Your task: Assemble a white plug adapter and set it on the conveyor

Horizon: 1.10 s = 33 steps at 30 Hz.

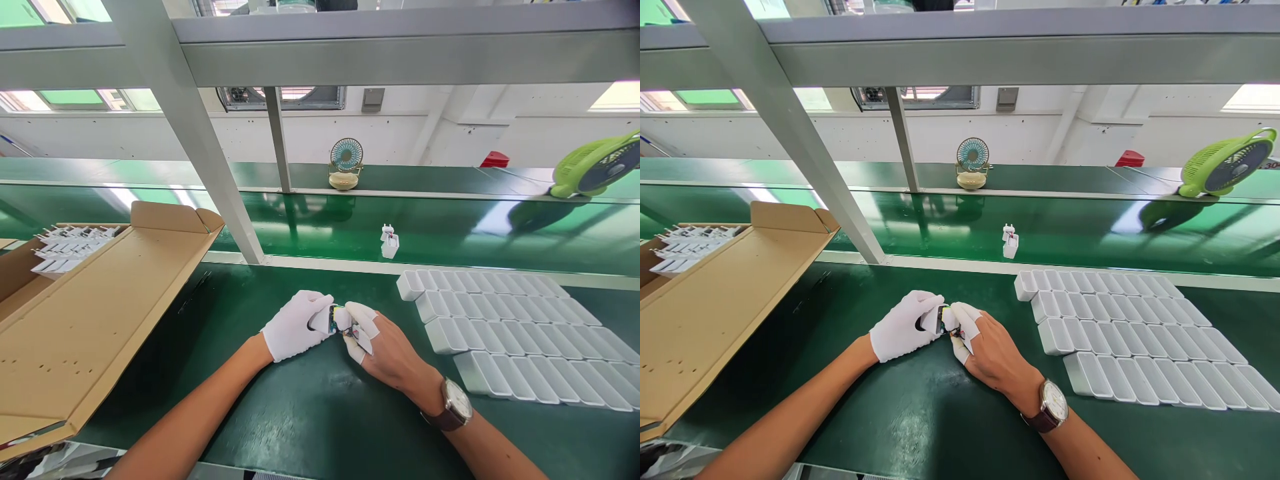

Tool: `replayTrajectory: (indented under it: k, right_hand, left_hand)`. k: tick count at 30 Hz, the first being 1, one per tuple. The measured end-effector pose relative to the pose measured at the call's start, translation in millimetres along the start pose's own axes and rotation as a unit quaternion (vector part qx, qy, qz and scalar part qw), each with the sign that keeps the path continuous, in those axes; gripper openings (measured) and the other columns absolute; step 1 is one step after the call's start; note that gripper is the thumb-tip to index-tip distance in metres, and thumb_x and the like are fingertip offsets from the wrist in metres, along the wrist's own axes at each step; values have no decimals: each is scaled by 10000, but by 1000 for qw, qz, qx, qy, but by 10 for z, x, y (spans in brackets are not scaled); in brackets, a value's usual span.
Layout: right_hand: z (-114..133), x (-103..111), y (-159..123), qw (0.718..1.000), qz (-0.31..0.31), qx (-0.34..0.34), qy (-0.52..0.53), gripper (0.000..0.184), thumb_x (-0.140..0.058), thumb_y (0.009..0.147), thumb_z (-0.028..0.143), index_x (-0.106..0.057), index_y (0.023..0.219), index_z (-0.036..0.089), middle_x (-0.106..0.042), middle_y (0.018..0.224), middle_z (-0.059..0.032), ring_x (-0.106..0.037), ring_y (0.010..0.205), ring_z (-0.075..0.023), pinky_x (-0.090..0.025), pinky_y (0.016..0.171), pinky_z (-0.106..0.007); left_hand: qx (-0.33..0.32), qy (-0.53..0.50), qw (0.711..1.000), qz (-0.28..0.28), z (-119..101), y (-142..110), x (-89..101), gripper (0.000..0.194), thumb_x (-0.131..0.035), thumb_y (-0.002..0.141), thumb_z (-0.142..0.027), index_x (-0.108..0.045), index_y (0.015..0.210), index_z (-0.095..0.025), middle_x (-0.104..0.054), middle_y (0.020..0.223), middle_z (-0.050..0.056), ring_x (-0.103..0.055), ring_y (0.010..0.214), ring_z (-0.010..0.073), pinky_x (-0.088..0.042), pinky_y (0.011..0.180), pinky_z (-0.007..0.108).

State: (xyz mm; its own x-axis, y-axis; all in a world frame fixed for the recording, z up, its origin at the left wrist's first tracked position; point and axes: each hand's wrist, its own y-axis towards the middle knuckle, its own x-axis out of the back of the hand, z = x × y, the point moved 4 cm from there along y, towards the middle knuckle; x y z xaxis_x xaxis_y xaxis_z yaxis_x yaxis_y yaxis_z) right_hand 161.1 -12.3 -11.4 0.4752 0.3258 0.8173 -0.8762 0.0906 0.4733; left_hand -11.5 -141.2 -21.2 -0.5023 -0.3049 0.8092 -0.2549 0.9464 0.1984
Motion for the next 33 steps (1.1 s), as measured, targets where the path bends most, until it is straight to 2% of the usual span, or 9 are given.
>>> replayTrajectory:
  k: [5, 14, 26, 30, 33]
  right_hand:
    - [-19, -15, -22, 1000, -1, 2, -1, 534, -547, 995, 206, -378, 1499, 167, -660, 1297, -137, -631, 1246, -288, -587, 1057, -460]
    - [10, 26, 5, 1000, -11, 14, 12, 543, -568, 971, 172, -405, 1489, 200, -646, 1294, -126, -658, 1145, -258, -609, 1004, -429]
    - [-15, -21, -21, 999, -31, 25, -5, 676, -594, 971, 176, -296, 1578, 178, -648, 1310, -153, -637, 1239, -289, -613, 1028, -463]
    - [-25, -26, -38, 999, -38, 28, -7, 749, -600, 965, 157, -233, 1617, 197, -640, 1312, -141, -651, 1190, -266, -613, 1020, -446]
    - [-28, -41, -48, 998, -43, 36, -9, 767, -608, 958, 148, -225, 1621, 194, -633, 1327, -143, -632, 1234, -273, -601, 1041, -449]
  left_hand:
    - [-4, -1, 1000, -3, -17, 5, 1, 582, -742, 827, -271, -564, 1379, -312, -612, 1346, 78, -567, 1260, 289, -531, 1019, 437]
    - [-22, 19, 999, -20, -86, 16, 46, 526, -743, 836, -270, -592, 1338, -306, -645, 1300, 78, -603, 1216, 284, -553, 972, 419]
    - [-25, 22, 999, -18, -85, 22, 35, 560, -736, 848, -253, -566, 1380, -298, -631, 1337, 87, -580, 1251, 290, -533, 994, 429]
    - [-24, 23, 999, -22, -124, 35, 61, 513, -733, 850, -256, -590, 1341, -291, -642, 1316, 88, -595, 1226, 287, -541, 974, 424]
    - [-24, 25, 999, -21, -157, 47, 81, 479, -724, 854, -258, -605, 1318, -278, -651, 1299, 93, -606, 1213, 287, -549, 954, 414]
